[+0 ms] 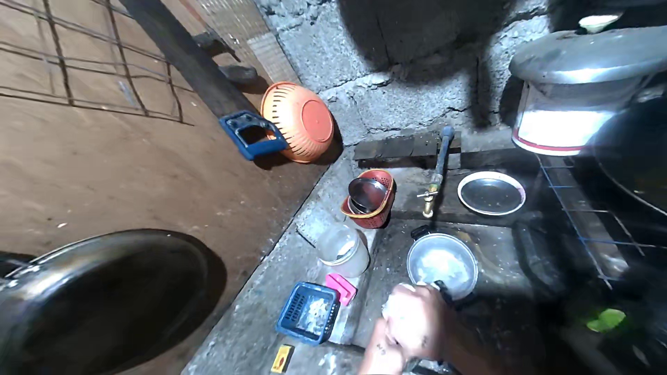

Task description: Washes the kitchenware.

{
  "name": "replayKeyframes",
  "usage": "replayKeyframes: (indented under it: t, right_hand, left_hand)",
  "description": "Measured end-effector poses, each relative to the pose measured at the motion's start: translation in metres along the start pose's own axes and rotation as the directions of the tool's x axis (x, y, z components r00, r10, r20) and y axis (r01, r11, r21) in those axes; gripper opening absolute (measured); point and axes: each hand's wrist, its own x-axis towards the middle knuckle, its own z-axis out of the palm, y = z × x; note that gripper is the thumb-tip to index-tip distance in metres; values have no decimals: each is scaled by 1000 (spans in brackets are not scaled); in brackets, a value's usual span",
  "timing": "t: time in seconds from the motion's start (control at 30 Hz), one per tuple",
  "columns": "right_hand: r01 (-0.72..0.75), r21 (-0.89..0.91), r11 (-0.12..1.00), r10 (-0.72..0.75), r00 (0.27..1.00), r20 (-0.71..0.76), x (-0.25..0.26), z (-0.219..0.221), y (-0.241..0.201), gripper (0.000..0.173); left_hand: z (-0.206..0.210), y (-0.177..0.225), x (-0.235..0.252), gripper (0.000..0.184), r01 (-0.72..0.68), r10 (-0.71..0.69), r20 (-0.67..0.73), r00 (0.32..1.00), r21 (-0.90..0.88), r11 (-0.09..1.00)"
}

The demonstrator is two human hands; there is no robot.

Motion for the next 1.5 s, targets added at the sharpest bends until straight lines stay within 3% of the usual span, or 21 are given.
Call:
replayKeyframes:
  t: [0.07, 0.13, 0.2, 0.23, 0.3, 0.37, 0.5, 0.63, 0.67, 0.73, 0.77, 0.83, 0.87, 0.93, 1.07, 1.2, 1.3, 1.33, 1.4, 1.47, 1.5]
  right_hand:
    - [19, 83, 996, -7, 989, -147, -5, 4, 13, 35]
    - [-222, 358, 907, 303, 935, -186, -5, -9, 44, 39]
    - [-453, 427, 782, 568, 801, -191, -3, -12, 61, 43]
    - [-451, 339, 825, 538, 810, -232, -8, -6, 50, 44]
    - [-292, 125, 948, 314, 923, -224, -22, 8, 11, 44]
    - [-111, 11, 994, 111, 972, -205, -23, 15, -6, 43]
    - [-255, 276, 927, 322, 918, -233, 0, 18, 29, 49]
    - [-57, 78, 995, 70, 982, -176, -15, 32, -10, 49]
    - [-73, 140, 987, 98, 979, -180, -13, 35, -4, 50]
    - [-292, 439, 850, 362, 929, -82, 8, 25, 34, 44]
    - [-439, 574, 691, 504, 862, 52, 18, 15, 56, 40]
    - [-561, 715, 417, 608, 757, 240, 25, 7, 87, 33]
    - [-576, 724, 380, 618, 740, 265, 26, 4, 92, 30]
    - [-574, 677, 461, 617, 756, 221, 28, -2, 88, 24]
    - [-452, 414, 790, 447, 887, 116, 40, -25, 51, 22]
    - [-195, -1, 981, 194, 975, 113, 34, -32, 10, 35]
    - [-8, -82, 997, 32, 957, 290, 15, -21, -17, 34]
    - [-9, -93, 996, 41, 934, 355, 14, -15, -26, 34]
    - [-105, -41, 994, 112, 953, 283, 15, -2, -17, 30]
    - [-373, 150, 916, 367, 928, 67, 25, 5, 11, 26]
    - [-509, 231, 829, 523, 852, 0, 31, 8, 29, 26]
  left_hand:
    - [5, -4, 2, 24, -67, 64, -68, 996, -42, 997]
    - [6, -5, -5, 23, -70, 54, -129, 990, -125, 990]
    - [7, 3, -8, 25, -57, 15, -207, 978, -199, 978]
    - [5, 7, -3, 26, -23, -26, -241, 970, -200, 980]
    - [-1, 4, 15, 25, 31, -80, -261, 962, -188, 982]
    - [-2, -4, 17, 25, 21, -94, -232, 968, -300, 954]
    - [5, -12, -1, 34, -5, -146, -293, 945, -458, 889]
    - [1, -22, -3, 30, -41, -111, -316, 942, -438, 898]
    - [-2, -22, -7, 32, -40, -112, -311, 944, -442, 896]
    - [-7, -20, -10, 34, -73, -86, -309, 947, -469, 880]
    - [-8, -19, -12, 37, -110, -60, -315, 947, -496, 861]
    - [-12, -21, -13, 42, -158, -36, -309, 950, -577, 801]
    - [-15, -26, -12, 44, -161, -31, -288, 957, -619, 769]
    - [-26, -36, -10, 45, -128, -10, -205, 979, -648, 750]
    - [-48, -46, -5, 35, 40, -33, 24, 999, -509, 860]
    - [-63, -14, -5, 61, 267, -260, 91, 961, -83, 960]
    - [-56, -26, 0, 32, 77, -40, 261, 965, -132, 988]
    - [-51, -34, 2, 24, 29, 22, 268, 963, -182, 983]
    - [-42, -51, 1, 21, 18, 37, 180, 983, -298, 954]
    - [-41, -58, -4, 30, 70, -95, -19, 995, -530, 845]
    - [-43, -57, -4, 36, 45, -175, -131, 976, -664, 746]
